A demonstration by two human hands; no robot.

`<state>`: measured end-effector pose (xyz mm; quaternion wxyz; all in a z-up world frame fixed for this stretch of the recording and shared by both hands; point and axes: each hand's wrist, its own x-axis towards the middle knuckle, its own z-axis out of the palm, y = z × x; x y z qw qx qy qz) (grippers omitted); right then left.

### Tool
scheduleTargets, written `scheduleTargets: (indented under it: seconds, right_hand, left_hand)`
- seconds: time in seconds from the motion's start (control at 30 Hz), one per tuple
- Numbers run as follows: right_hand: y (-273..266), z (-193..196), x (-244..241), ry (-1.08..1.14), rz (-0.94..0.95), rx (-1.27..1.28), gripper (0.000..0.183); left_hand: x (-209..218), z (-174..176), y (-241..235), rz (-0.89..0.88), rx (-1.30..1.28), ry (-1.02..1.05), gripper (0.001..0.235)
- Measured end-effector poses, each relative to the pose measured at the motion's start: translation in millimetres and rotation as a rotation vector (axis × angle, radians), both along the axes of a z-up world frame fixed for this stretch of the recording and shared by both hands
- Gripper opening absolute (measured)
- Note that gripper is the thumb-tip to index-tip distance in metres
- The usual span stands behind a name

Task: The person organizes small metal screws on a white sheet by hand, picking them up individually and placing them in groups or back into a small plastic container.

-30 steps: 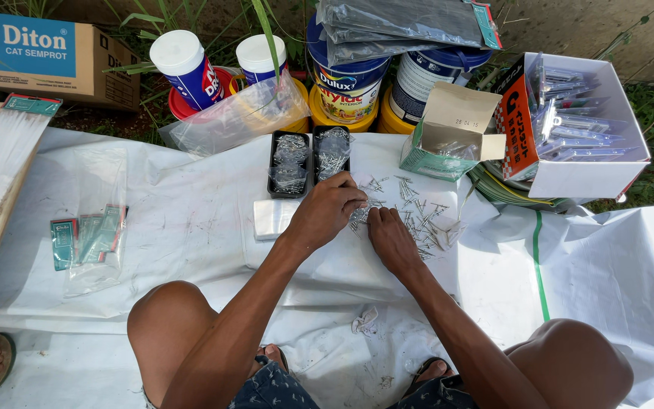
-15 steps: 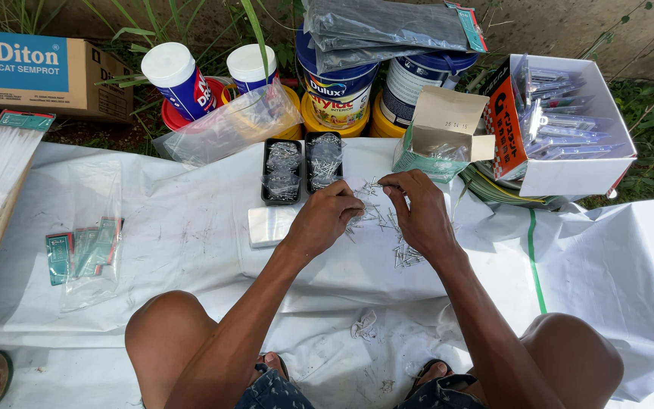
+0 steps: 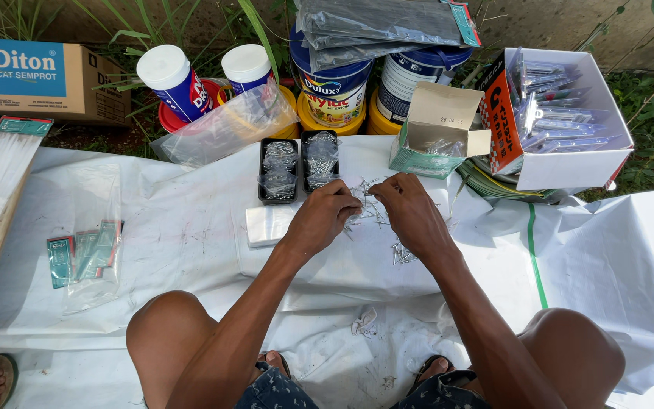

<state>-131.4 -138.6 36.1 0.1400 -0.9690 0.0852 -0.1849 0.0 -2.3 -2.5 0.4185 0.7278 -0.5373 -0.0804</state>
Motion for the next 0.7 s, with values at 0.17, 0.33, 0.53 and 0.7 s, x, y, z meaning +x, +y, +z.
scheduleTargets:
  seconds: [0.17, 0.33, 0.53, 0.7]
  right_hand:
    - [-1.6, -8.7, 0.9, 0.054, 0.040, -0.063, 0.015]
    - [-3.6, -9.5, 1.9, 0.097, 0.045, -0.077, 0.021]
    - [-1.5, -4.5, 1.1, 0.125, 0.046, -0.085, 0.022]
    - [-2.6, -9.8, 3.6, 0.078, 0.065, -0.019, 0.021]
  left_hand:
    - [-0.2, -0.2, -1.5, -0.002, 0.019, -0.015, 0.009]
    - [0.1, 0.7, -1.1, -0.011, 0.032, -0.008, 0.010]
    - [-0.9, 6.0, 0.2, -0.013, 0.039, -0.011, 0.010]
    - [-3.3, 5.8, 0.1, -0.007, 0.027, -0.014, 0.009]
